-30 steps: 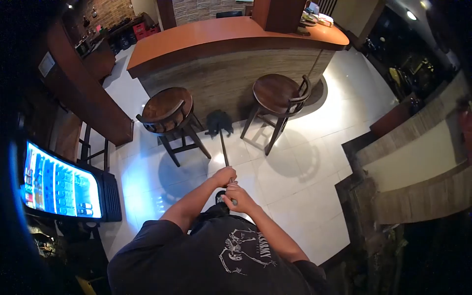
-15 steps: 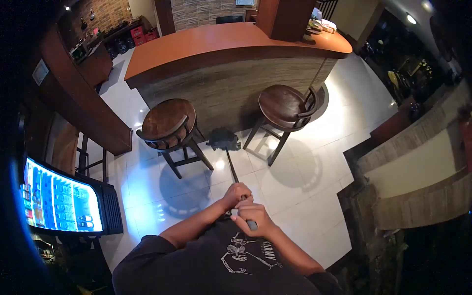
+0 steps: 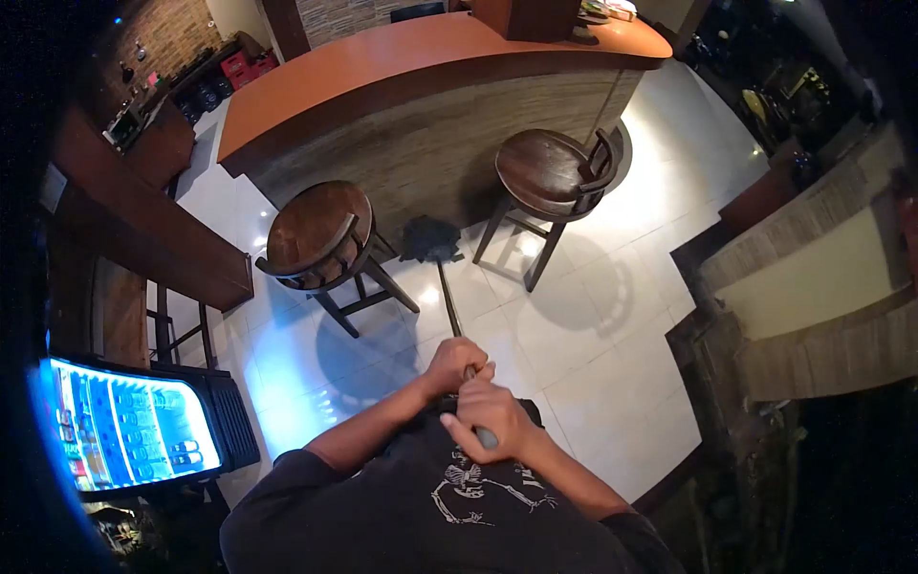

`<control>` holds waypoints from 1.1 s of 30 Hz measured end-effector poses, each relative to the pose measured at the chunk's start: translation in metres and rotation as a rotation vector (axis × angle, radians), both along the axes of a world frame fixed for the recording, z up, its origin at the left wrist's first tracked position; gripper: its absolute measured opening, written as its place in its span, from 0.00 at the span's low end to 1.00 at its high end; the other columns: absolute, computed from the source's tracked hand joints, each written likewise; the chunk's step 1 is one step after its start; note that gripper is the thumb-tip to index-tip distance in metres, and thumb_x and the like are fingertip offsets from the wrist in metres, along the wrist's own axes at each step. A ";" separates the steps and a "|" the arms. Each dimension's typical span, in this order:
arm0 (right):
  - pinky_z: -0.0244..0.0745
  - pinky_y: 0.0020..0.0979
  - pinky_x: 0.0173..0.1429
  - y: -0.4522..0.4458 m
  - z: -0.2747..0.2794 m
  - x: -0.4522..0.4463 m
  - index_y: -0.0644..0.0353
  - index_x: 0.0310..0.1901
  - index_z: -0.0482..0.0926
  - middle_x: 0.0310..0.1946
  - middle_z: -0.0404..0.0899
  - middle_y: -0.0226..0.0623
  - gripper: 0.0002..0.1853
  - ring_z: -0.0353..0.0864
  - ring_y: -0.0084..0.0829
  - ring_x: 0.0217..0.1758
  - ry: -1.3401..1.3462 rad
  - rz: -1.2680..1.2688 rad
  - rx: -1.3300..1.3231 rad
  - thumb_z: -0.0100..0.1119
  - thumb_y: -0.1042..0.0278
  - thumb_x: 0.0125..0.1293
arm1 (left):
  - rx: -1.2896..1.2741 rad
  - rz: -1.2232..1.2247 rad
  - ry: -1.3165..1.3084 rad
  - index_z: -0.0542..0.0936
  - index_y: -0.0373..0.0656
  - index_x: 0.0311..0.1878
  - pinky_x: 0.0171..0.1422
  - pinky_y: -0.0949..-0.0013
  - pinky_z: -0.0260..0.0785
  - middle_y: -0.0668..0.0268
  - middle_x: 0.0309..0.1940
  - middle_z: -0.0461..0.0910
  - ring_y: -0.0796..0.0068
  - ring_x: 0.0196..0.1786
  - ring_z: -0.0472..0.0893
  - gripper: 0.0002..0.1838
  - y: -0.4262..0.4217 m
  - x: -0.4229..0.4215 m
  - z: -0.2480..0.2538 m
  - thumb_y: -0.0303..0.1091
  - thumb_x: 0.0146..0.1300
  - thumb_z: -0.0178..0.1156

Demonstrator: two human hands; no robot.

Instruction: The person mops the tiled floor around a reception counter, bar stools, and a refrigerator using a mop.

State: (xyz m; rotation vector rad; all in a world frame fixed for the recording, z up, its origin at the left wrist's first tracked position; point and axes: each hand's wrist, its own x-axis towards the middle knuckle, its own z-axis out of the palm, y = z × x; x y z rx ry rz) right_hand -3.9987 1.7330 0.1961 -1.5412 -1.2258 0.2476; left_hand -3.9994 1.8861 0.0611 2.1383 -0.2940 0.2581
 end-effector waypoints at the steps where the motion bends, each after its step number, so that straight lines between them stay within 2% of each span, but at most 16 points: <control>1: 0.67 0.37 0.30 -0.004 0.005 -0.003 0.61 0.14 0.67 0.15 0.66 0.40 0.18 0.70 0.40 0.20 0.004 0.015 0.007 0.65 0.80 0.56 | -0.024 -0.005 -0.008 0.74 0.43 0.15 0.31 0.52 0.67 0.57 0.18 0.75 0.50 0.25 0.77 0.15 -0.006 -0.006 0.006 0.40 0.47 0.67; 4: 0.68 0.37 0.29 -0.008 -0.007 -0.001 0.60 0.14 0.67 0.14 0.65 0.39 0.18 0.70 0.40 0.20 -0.027 0.076 0.009 0.65 0.81 0.55 | -0.182 -0.063 -0.143 0.68 0.42 0.14 0.28 0.55 0.62 0.59 0.14 0.68 0.53 0.21 0.72 0.18 -0.012 -0.008 -0.012 0.34 0.50 0.66; 5: 0.70 0.38 0.32 -0.009 -0.017 0.000 0.61 0.15 0.66 0.16 0.69 0.40 0.16 0.72 0.41 0.21 -0.019 0.089 0.038 0.62 0.83 0.53 | -0.152 -0.068 -0.126 0.73 0.47 0.16 0.29 0.55 0.66 0.61 0.14 0.72 0.54 0.23 0.77 0.14 -0.011 -0.006 -0.023 0.38 0.45 0.68; 8: 0.68 0.40 0.30 -0.007 -0.050 0.011 0.61 0.16 0.66 0.16 0.66 0.42 0.17 0.71 0.43 0.22 -0.061 0.015 0.187 0.65 0.80 0.54 | -0.089 0.016 -0.223 0.72 0.46 0.16 0.29 0.55 0.66 0.61 0.15 0.73 0.54 0.23 0.77 0.14 -0.015 0.011 -0.057 0.38 0.45 0.67; 9: 0.71 0.41 0.35 -0.015 -0.068 0.021 0.63 0.19 0.69 0.20 0.69 0.43 0.14 0.73 0.45 0.26 -0.068 0.041 0.069 0.65 0.79 0.56 | -0.058 0.009 -0.187 0.74 0.45 0.16 0.32 0.53 0.69 0.58 0.17 0.75 0.51 0.25 0.79 0.13 -0.011 0.020 -0.062 0.37 0.45 0.67; 12: 0.74 0.40 0.42 -0.018 -0.111 0.046 0.65 0.22 0.71 0.25 0.72 0.44 0.12 0.75 0.46 0.31 -0.136 0.079 -0.138 0.64 0.77 0.60 | 0.245 0.013 -0.014 0.77 0.43 0.17 0.36 0.51 0.73 0.54 0.21 0.79 0.48 0.30 0.80 0.11 0.003 0.054 -0.116 0.38 0.46 0.67; 14: 0.75 0.40 0.47 -0.024 -0.121 0.044 0.66 0.22 0.71 0.29 0.75 0.46 0.13 0.78 0.45 0.37 -0.095 0.075 -0.147 0.64 0.77 0.62 | 0.338 -0.063 0.062 0.79 0.43 0.19 0.40 0.51 0.74 0.53 0.24 0.80 0.46 0.33 0.81 0.12 0.005 0.061 -0.128 0.39 0.46 0.67; 18: 0.75 0.40 0.54 -0.064 -0.102 0.031 0.67 0.24 0.73 0.32 0.78 0.47 0.13 0.80 0.44 0.43 -0.018 0.084 -0.224 0.64 0.75 0.64 | 0.354 -0.163 0.161 0.80 0.42 0.20 0.44 0.50 0.74 0.53 0.27 0.82 0.46 0.37 0.82 0.13 -0.022 0.051 -0.111 0.41 0.47 0.68; 19: 0.73 0.42 0.59 -0.077 -0.088 0.024 0.67 0.25 0.74 0.33 0.78 0.48 0.12 0.80 0.44 0.46 0.016 0.095 -0.231 0.64 0.74 0.64 | 0.339 -0.186 0.128 0.80 0.42 0.21 0.44 0.50 0.74 0.53 0.26 0.82 0.46 0.38 0.82 0.13 -0.034 0.044 -0.104 0.41 0.45 0.70; 22: 0.72 0.45 0.62 -0.120 -0.047 0.004 0.66 0.24 0.73 0.31 0.76 0.46 0.12 0.79 0.44 0.44 0.020 0.165 -0.267 0.63 0.74 0.65 | 0.261 -0.246 0.141 0.80 0.41 0.22 0.44 0.49 0.74 0.54 0.26 0.82 0.46 0.38 0.82 0.13 -0.074 0.012 -0.058 0.39 0.43 0.71; 24: 0.71 0.46 0.63 -0.147 -0.023 -0.011 0.65 0.23 0.72 0.29 0.74 0.45 0.13 0.77 0.44 0.41 0.042 0.223 -0.264 0.64 0.74 0.64 | 0.225 -0.260 0.181 0.79 0.42 0.22 0.43 0.50 0.73 0.55 0.26 0.81 0.47 0.37 0.81 0.12 -0.101 -0.012 -0.036 0.38 0.43 0.71; 27: 0.71 0.46 0.62 -0.171 -0.011 -0.022 0.64 0.22 0.71 0.26 0.71 0.43 0.14 0.75 0.44 0.37 0.059 0.266 -0.238 0.64 0.74 0.63 | 0.098 -0.266 0.097 0.78 0.43 0.21 0.42 0.50 0.72 0.56 0.24 0.80 0.48 0.35 0.81 0.11 -0.133 -0.034 -0.023 0.36 0.42 0.71; 28: 0.72 0.46 0.61 -0.176 -0.010 -0.024 0.64 0.22 0.70 0.26 0.70 0.42 0.14 0.74 0.44 0.36 0.066 0.273 -0.225 0.64 0.74 0.62 | 0.076 -0.243 0.066 0.78 0.43 0.21 0.42 0.51 0.72 0.56 0.24 0.80 0.48 0.35 0.80 0.11 -0.139 -0.038 -0.029 0.36 0.42 0.70; 29: 0.72 0.45 0.51 -0.178 -0.015 -0.023 0.64 0.22 0.71 0.25 0.69 0.44 0.12 0.73 0.46 0.35 0.062 0.295 -0.192 0.63 0.74 0.60 | 0.056 -0.221 0.034 0.78 0.43 0.21 0.41 0.51 0.72 0.56 0.24 0.79 0.48 0.34 0.80 0.10 -0.143 -0.040 -0.040 0.36 0.42 0.70; 31: 0.72 0.44 0.51 -0.178 -0.045 -0.020 0.63 0.23 0.71 0.25 0.69 0.44 0.11 0.74 0.46 0.35 0.000 0.283 -0.136 0.63 0.74 0.58 | 0.010 -0.167 -0.043 0.77 0.44 0.19 0.40 0.53 0.71 0.57 0.23 0.79 0.49 0.32 0.79 0.10 -0.148 -0.038 -0.059 0.36 0.39 0.69; 33: 0.72 0.45 0.50 -0.174 -0.076 -0.017 0.63 0.22 0.69 0.26 0.69 0.43 0.12 0.73 0.46 0.35 -0.023 0.219 -0.103 0.62 0.75 0.58 | 0.215 -0.099 -0.049 0.77 0.44 0.18 0.39 0.54 0.71 0.57 0.23 0.79 0.49 0.32 0.79 0.10 -0.139 -0.020 -0.103 0.35 0.37 0.69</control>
